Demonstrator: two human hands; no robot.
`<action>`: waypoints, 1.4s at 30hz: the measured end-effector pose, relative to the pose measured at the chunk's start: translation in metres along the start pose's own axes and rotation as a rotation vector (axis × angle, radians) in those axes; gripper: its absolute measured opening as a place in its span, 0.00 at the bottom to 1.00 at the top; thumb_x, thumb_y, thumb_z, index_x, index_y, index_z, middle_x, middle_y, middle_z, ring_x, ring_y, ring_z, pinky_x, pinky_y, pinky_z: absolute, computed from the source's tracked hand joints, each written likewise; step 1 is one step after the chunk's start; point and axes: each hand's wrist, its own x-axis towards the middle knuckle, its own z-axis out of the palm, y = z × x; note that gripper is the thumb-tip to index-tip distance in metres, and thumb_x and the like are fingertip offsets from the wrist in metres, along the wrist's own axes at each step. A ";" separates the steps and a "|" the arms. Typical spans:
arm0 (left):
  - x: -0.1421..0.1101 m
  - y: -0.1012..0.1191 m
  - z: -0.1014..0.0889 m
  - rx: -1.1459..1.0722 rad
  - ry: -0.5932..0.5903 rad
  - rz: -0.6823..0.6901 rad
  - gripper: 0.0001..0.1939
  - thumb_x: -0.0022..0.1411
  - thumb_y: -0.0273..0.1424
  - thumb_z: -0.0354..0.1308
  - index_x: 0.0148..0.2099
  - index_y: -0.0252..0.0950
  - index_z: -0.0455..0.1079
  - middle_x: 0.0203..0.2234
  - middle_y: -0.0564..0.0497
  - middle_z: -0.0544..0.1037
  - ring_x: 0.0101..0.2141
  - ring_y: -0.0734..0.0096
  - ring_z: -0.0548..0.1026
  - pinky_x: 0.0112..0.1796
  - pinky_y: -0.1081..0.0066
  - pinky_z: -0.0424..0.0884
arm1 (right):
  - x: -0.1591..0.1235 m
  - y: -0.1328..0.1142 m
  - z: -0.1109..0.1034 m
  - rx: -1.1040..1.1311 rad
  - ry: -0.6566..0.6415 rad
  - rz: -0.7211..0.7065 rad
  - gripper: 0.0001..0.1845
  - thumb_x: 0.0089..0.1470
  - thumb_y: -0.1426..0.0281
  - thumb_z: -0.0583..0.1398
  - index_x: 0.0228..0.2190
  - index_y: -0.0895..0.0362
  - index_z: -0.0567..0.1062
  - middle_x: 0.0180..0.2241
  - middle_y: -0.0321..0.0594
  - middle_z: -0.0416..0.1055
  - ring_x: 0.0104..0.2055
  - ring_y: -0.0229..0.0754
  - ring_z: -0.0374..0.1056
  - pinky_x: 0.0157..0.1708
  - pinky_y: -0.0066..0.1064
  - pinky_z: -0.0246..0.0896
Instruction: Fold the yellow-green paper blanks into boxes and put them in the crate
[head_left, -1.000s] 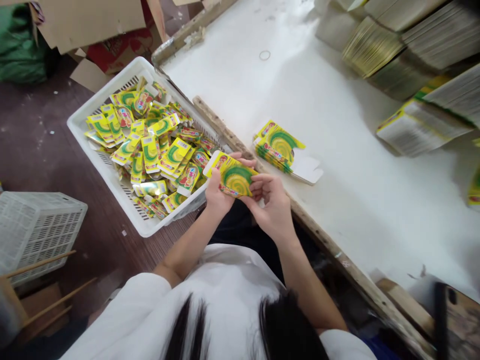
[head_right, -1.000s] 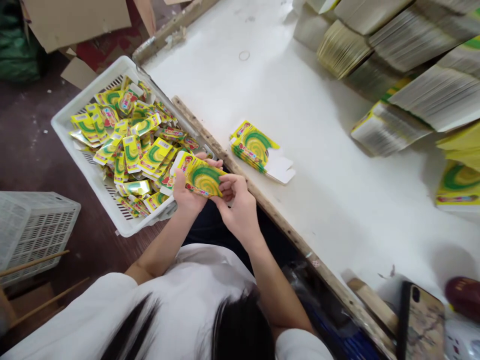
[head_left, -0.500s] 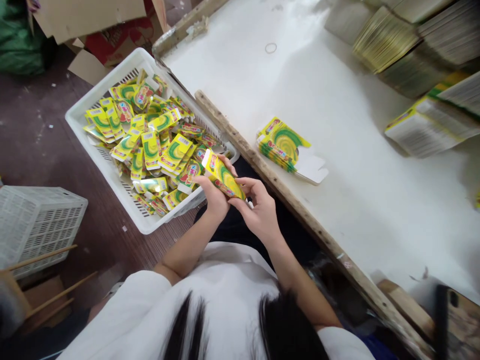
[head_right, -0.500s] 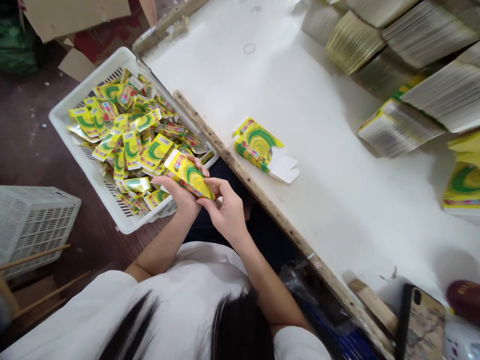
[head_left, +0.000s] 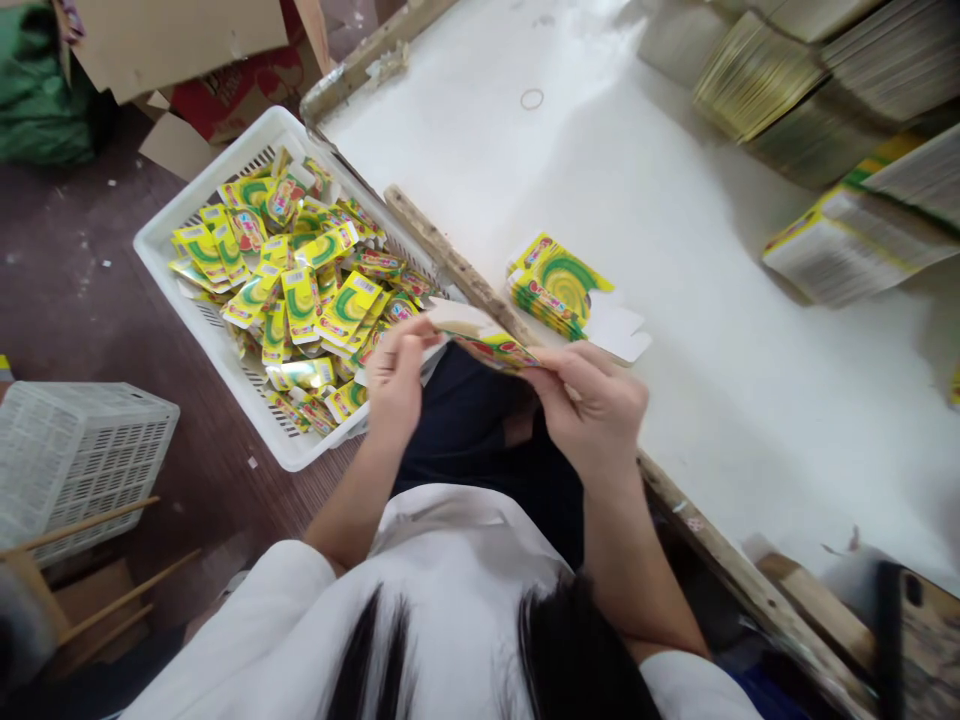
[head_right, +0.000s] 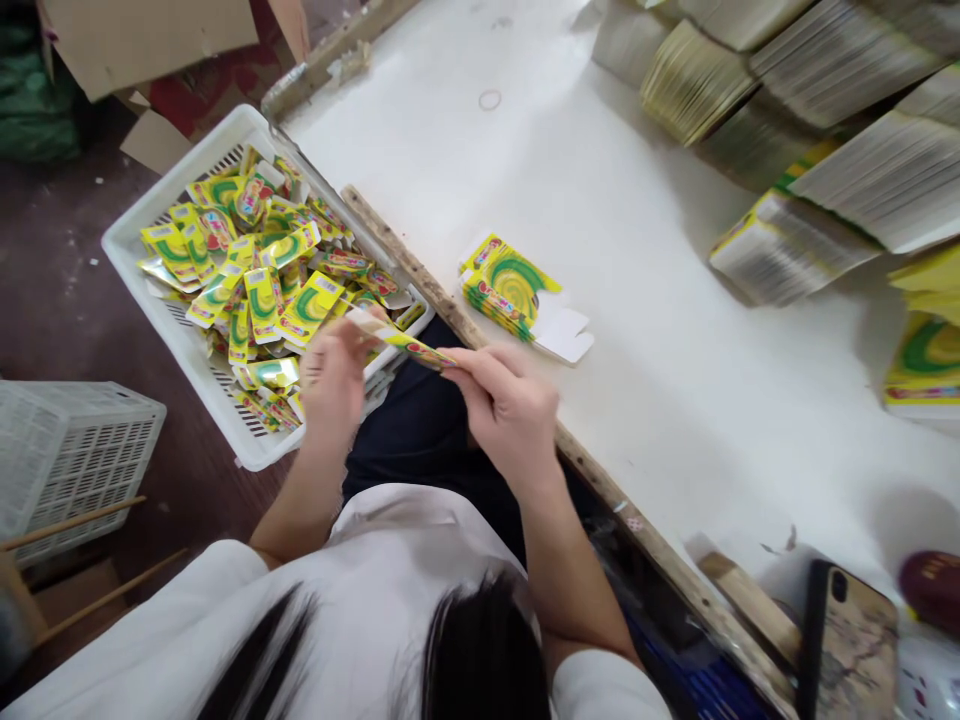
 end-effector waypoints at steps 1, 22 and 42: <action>0.004 0.014 -0.007 0.072 -0.039 0.083 0.24 0.64 0.54 0.59 0.53 0.45 0.75 0.49 0.48 0.80 0.51 0.59 0.78 0.49 0.64 0.74 | 0.003 0.000 -0.006 -0.075 0.008 -0.036 0.11 0.62 0.71 0.62 0.41 0.43 0.82 0.32 0.35 0.78 0.35 0.43 0.71 0.37 0.38 0.67; -0.019 0.001 -0.001 0.801 -0.671 0.327 0.39 0.57 0.38 0.68 0.65 0.44 0.54 0.55 0.44 0.74 0.55 0.54 0.75 0.50 0.61 0.74 | -0.009 -0.001 0.030 0.816 -0.355 0.551 0.25 0.64 0.54 0.59 0.59 0.48 0.71 0.60 0.39 0.72 0.63 0.50 0.68 0.64 0.49 0.64; -0.017 0.006 -0.010 0.855 -0.535 0.263 0.27 0.53 0.36 0.69 0.52 0.38 0.63 0.42 0.47 0.73 0.42 0.61 0.76 0.43 0.64 0.74 | -0.016 0.004 0.012 0.200 -0.615 -0.022 0.27 0.63 0.74 0.59 0.62 0.47 0.71 0.74 0.42 0.42 0.71 0.54 0.55 0.64 0.45 0.65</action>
